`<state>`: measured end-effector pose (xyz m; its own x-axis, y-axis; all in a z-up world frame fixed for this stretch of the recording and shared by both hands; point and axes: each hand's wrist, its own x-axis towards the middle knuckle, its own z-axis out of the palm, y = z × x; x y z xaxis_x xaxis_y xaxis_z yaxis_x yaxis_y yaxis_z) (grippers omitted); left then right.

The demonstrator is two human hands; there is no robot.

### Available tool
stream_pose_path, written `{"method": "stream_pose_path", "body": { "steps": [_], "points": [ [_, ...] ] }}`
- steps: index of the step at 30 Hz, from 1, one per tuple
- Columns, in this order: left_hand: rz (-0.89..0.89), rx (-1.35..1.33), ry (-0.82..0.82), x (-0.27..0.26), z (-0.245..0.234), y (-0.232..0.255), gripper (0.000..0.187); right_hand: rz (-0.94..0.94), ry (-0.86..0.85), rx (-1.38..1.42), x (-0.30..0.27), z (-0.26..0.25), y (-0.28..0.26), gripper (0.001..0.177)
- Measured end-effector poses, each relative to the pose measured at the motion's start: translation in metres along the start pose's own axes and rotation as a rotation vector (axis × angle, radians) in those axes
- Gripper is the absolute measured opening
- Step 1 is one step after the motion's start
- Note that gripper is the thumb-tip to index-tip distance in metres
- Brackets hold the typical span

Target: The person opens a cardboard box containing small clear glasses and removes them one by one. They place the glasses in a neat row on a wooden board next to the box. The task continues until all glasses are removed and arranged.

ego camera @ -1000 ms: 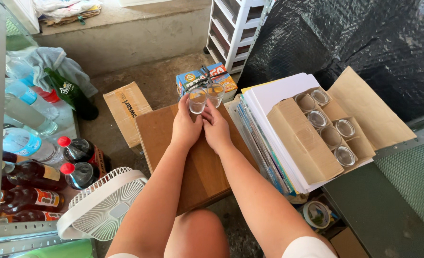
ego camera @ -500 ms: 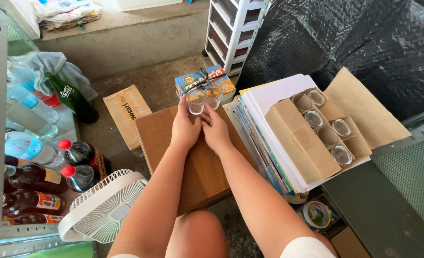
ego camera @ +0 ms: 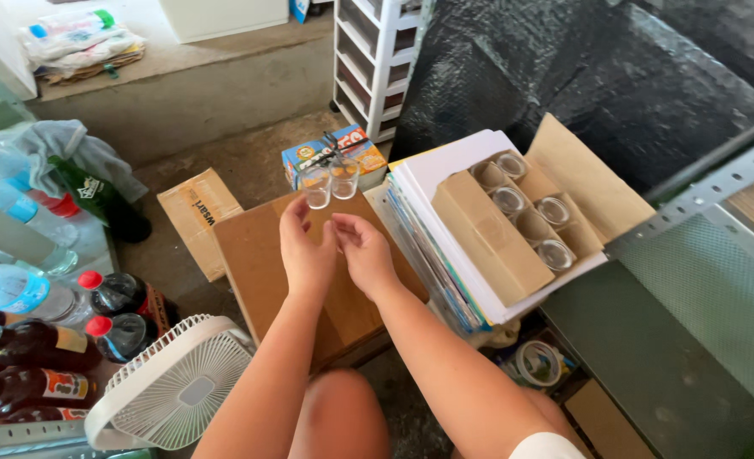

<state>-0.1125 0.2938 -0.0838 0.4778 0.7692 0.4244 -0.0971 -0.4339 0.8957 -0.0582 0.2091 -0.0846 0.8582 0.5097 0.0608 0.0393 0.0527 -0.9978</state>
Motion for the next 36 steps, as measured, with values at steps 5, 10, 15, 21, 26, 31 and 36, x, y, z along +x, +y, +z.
{"method": "stream_pose_path", "body": {
  "steps": [5, 10, 15, 21, 26, 31, 36],
  "points": [
    [-0.042, -0.078, -0.079, -0.032, 0.018, 0.057, 0.029, -0.09, 0.065, -0.029, -0.025, -0.036, -0.033, 0.03],
    [-0.041, -0.176, -0.168, -0.052, 0.051, 0.114, 0.022, -0.148, 0.148, -0.137, -0.044, -0.099, -0.081, 0.03],
    [0.15, -0.166, -0.358, -0.067, 0.102, 0.165, 0.023, -0.31, 0.225, -0.3, -0.051, -0.183, -0.119, 0.03],
    [0.31, 0.032, -0.571, -0.081, 0.174, 0.183, 0.018, -0.225, 0.378, -0.459, -0.048, -0.268, -0.116, 0.017],
    [0.407, 0.132, -0.597, -0.086, 0.227, 0.161, 0.014, -0.122, 0.461, -0.773, -0.037, -0.306, -0.11, 0.015],
    [0.557, 0.347, -0.546, -0.083, 0.247, 0.15, 0.024, -0.216, 0.423, -1.08, -0.011, -0.333, -0.094, 0.027],
    [0.441, 0.486, -0.653, -0.083, 0.263, 0.127, 0.032, -0.176, 0.28, -1.291, 0.023, -0.354, -0.072, 0.039]
  ]
}}
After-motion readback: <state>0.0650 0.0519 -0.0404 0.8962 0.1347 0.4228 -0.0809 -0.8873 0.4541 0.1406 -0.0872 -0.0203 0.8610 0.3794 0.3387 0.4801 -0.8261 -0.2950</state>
